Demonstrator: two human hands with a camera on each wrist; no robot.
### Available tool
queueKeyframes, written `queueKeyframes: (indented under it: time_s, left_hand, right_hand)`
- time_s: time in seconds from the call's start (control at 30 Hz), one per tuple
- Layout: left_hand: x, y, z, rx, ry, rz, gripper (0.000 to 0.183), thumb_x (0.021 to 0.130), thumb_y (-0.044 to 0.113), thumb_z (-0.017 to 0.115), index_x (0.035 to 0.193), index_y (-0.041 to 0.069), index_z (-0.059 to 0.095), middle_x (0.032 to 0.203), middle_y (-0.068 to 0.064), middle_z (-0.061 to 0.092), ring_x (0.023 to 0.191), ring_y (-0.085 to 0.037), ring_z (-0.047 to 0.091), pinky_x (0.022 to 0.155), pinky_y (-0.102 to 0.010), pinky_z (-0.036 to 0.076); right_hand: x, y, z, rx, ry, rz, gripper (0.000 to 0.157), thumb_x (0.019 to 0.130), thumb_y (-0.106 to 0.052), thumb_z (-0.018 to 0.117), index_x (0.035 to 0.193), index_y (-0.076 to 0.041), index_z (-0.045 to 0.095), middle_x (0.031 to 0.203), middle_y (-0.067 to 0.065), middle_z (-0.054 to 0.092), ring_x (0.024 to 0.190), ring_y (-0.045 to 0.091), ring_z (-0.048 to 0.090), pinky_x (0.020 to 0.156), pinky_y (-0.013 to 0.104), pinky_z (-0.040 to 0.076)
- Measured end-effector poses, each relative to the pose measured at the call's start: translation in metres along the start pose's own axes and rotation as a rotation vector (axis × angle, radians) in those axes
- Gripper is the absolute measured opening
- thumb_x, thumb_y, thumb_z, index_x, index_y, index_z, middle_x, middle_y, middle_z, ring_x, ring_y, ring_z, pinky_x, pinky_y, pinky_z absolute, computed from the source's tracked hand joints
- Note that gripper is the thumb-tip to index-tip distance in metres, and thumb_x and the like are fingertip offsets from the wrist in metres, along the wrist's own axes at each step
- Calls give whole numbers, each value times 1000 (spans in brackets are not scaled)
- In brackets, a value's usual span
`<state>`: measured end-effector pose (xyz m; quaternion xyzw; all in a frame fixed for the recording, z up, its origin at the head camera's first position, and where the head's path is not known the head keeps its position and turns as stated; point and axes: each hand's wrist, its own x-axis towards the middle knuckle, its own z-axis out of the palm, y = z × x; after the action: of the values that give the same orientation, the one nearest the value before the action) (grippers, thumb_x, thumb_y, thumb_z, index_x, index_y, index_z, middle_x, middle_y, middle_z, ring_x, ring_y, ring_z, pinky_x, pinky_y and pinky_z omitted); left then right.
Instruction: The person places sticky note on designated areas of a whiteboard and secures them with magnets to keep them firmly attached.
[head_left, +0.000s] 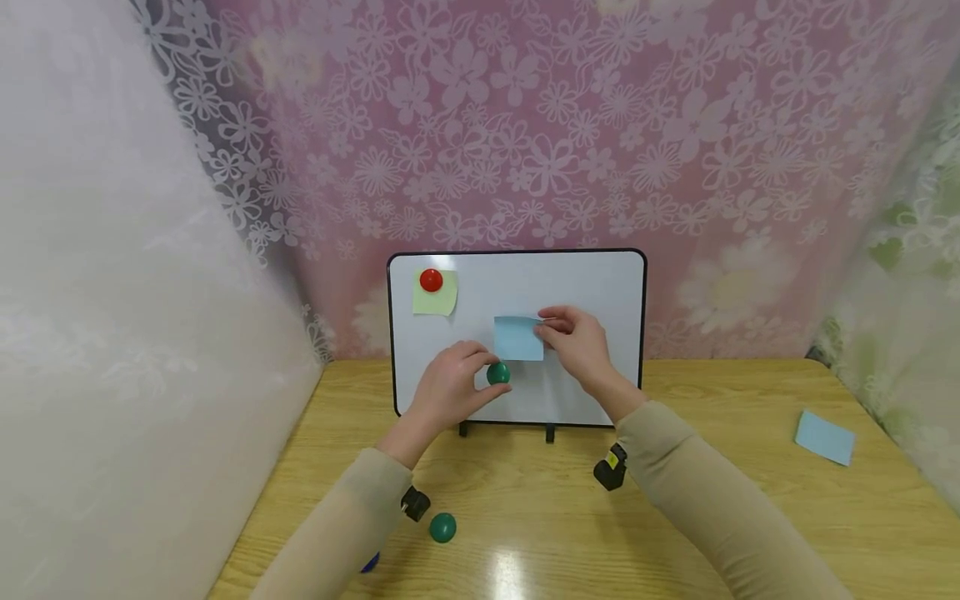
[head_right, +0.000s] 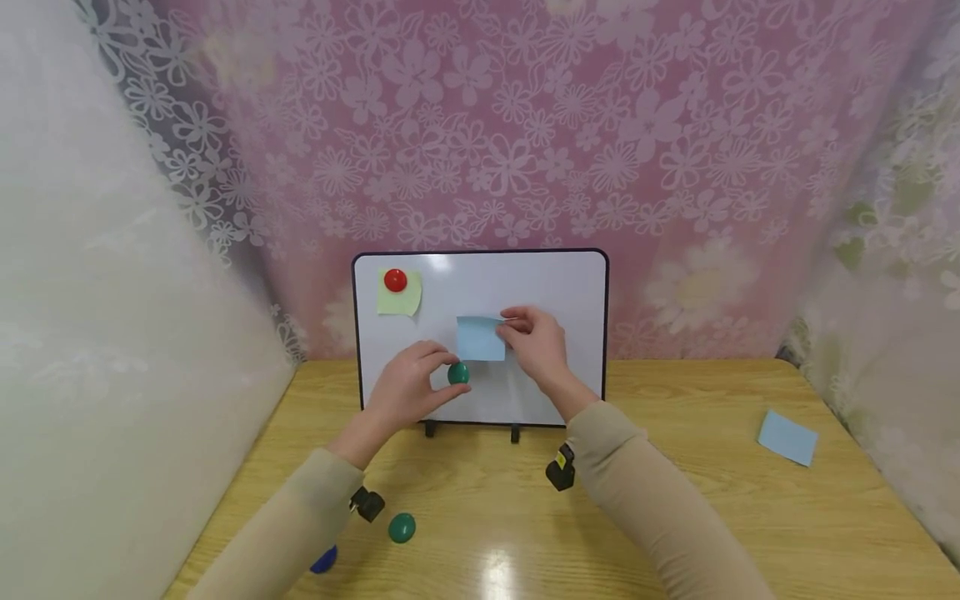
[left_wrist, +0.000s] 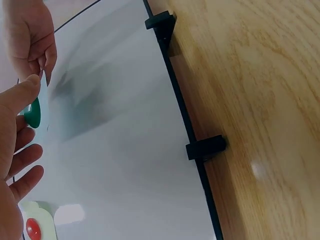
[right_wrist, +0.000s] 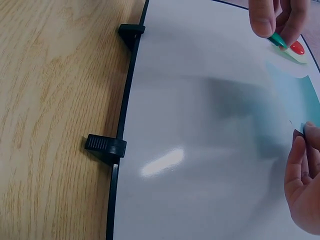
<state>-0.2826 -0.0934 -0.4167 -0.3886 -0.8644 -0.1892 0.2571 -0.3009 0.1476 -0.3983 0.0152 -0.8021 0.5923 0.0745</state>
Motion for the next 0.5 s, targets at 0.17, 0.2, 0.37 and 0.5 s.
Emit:
queueKeyframes:
  time_s: [0.17,0.2,0.37,0.5]
  left_hand:
    - [5,-2,6,22,16,7,43,84,37,95,110,7,81,106,-4,74,97,-19,69,87,-31,60]
    - [6,-3,7,34,19,15,43,84,37,95,111,6,80,106,-4,74,97,-19,69,86,-31,60]
    - [12,-6,10,88,23,70,44,82,35,97,109,4,80,103,-6,73,93,-21,68,83,-32,60]
    - [15,-10,12,103,29,81,44,81,33,98,108,4,79,103,-7,73,93,-22,68,83,-34,60]
  right_hand:
    - [5,-3,-1,-7,34,5,28,106,-16,71,132,-4,71,124,15,72,114,27,69,96,37,60]
    - [6,-3,-1,-9,43,0,28,106,-17,71,131,-4,71,124,15,72,114,27,69,96,37,59]
    - [11,-7,1,-29,76,-20,29,106,-19,71,132,-5,73,125,14,73,113,26,69,95,37,59]
    - [13,-10,4,-18,91,-19,29,106,-18,72,132,-7,72,124,13,74,115,25,69,97,39,58]
